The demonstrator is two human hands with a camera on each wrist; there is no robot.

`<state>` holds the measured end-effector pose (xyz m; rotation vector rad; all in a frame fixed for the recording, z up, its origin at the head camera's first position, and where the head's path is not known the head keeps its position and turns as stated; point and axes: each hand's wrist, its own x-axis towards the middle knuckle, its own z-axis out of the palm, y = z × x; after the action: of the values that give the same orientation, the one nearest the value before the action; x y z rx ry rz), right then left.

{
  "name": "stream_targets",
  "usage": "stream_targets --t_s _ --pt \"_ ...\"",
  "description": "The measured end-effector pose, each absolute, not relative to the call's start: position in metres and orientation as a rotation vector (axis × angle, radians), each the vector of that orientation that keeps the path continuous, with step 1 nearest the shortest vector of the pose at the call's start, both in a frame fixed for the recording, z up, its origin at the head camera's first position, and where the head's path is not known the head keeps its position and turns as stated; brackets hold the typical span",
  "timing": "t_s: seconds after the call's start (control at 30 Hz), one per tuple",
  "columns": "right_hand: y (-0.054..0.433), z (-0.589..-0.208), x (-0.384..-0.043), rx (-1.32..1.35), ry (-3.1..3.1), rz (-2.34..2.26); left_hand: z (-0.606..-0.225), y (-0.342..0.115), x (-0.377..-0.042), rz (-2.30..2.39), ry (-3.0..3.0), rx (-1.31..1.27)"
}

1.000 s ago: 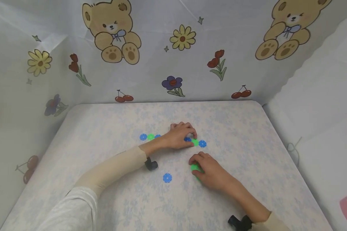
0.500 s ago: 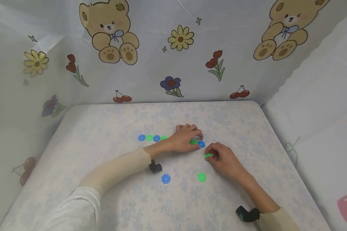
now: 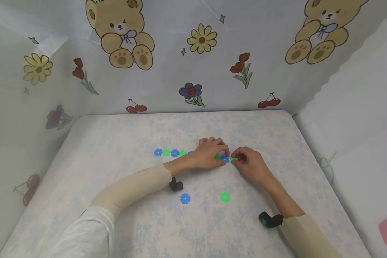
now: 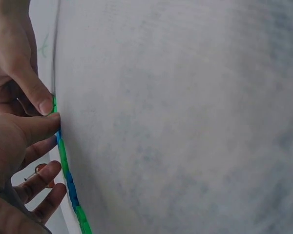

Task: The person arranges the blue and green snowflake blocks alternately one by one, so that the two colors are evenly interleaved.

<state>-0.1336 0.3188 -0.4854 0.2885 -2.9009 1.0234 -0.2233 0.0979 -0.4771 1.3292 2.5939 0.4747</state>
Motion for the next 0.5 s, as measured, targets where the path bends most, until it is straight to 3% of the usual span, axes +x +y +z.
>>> stream_targets --t_s 0.5 --pt "0.3243 -0.4877 -0.1335 0.354 -2.841 1.000 -0.4783 0.1007 -0.2256 0.490 2.595 1.282"
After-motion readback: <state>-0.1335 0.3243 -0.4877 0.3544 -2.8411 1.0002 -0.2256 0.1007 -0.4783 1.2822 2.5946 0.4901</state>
